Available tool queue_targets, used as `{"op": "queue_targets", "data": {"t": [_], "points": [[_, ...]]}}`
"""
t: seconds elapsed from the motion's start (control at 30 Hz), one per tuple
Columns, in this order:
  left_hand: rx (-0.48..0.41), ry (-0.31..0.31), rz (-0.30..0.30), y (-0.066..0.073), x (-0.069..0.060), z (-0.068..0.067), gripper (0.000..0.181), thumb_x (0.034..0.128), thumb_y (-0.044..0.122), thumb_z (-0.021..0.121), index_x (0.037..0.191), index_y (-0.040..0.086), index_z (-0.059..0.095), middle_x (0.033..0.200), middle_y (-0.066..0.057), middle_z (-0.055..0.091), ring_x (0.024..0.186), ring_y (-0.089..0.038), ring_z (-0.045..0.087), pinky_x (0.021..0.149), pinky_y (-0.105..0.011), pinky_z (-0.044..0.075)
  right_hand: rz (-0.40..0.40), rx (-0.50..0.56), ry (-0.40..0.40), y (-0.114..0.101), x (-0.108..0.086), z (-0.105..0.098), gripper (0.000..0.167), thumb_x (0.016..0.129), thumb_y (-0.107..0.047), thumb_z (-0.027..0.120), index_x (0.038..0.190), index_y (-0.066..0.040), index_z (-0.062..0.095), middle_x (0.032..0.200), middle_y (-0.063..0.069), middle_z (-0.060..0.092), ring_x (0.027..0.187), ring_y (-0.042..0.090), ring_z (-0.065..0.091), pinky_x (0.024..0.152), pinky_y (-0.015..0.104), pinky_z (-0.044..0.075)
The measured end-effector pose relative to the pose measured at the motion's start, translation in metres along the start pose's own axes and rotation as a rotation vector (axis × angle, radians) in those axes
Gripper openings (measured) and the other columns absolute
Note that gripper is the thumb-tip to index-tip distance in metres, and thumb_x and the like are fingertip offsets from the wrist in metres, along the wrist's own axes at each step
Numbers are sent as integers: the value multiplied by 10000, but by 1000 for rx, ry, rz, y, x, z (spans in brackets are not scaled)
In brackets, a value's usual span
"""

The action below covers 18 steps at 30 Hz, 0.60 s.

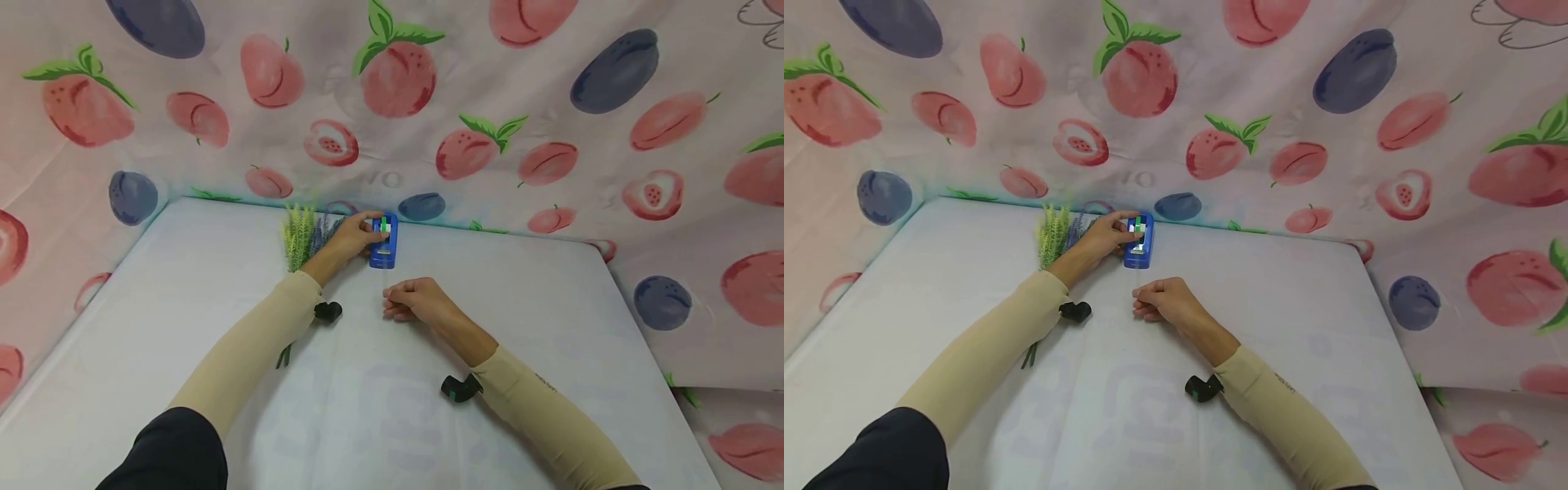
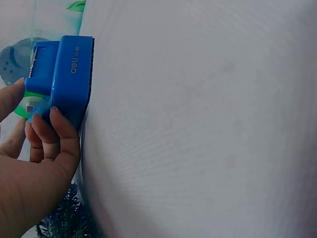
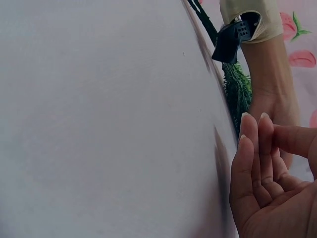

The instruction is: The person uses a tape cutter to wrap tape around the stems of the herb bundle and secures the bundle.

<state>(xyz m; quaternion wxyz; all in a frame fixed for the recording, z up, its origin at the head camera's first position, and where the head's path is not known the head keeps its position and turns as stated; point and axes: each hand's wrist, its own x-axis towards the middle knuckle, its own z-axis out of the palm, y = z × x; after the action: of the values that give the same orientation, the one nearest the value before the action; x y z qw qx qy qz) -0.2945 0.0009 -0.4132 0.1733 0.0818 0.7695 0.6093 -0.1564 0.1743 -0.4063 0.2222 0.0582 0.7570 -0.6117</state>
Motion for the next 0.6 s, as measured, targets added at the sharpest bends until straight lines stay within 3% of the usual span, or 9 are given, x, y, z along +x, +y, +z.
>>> {"op": "queue_targets", "data": {"t": [0.3,0.6], "points": [[-15,-6,-12,1,0,3,559,954,207,737,1478,211,541,1020,-77,542,791,-193,568,768,-458,546,1,5,5,5,-2,0,277,1016,-160,626,1171,49,719,970,128,768,802,145,740,721,243,585],[-13,0,-3,-2,2,0,566,948,216,745,1477,217,545,1020,-73,539,800,-193,572,713,-399,547,8,1,6,3,-2,1,261,1012,-169,632,1162,20,731,967,107,765,816,156,745,726,250,589]]}}
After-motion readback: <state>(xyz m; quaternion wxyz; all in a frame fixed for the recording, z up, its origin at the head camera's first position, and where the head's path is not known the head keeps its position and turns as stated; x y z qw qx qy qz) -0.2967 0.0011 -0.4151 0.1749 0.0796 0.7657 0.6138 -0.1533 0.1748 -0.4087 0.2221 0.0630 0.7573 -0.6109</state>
